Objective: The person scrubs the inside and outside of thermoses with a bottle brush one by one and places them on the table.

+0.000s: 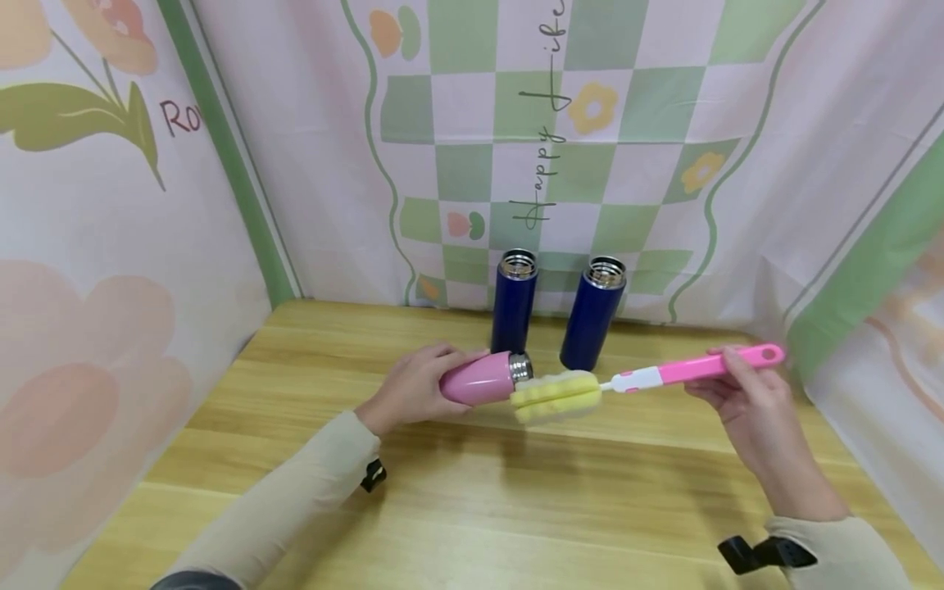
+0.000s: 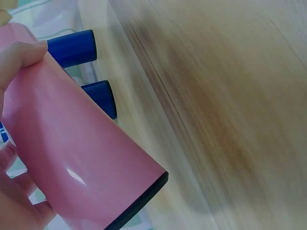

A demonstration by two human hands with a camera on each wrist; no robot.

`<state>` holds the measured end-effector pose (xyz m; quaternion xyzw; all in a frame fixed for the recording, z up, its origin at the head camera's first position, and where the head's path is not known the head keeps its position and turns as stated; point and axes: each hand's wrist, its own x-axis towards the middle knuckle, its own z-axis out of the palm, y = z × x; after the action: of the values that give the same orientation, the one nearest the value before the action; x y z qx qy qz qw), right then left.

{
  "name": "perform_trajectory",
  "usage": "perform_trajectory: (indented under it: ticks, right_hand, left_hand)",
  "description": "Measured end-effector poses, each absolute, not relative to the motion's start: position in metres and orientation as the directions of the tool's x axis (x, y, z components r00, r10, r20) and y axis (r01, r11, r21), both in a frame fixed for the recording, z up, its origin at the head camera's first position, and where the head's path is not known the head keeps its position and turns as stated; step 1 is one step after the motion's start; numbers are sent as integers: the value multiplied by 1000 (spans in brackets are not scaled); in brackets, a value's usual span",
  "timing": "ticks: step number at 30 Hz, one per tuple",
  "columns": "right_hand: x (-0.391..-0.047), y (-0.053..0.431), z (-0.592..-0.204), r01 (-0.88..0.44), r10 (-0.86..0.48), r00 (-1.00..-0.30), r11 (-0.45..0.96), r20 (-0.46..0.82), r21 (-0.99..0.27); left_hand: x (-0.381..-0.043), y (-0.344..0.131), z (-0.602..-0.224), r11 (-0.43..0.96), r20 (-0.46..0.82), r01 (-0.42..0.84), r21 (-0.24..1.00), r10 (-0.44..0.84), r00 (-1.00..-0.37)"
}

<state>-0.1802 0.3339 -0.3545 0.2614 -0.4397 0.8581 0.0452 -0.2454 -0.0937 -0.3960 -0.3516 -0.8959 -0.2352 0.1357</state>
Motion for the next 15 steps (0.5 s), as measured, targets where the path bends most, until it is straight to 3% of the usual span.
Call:
perform_trajectory:
  ticks: [15]
  right_hand:
    - [-182,328,-355,-325,-119,-856,-633,503,-703]
  left_hand:
    - [-246,-92,-398,625,388,718,307,606,-694]
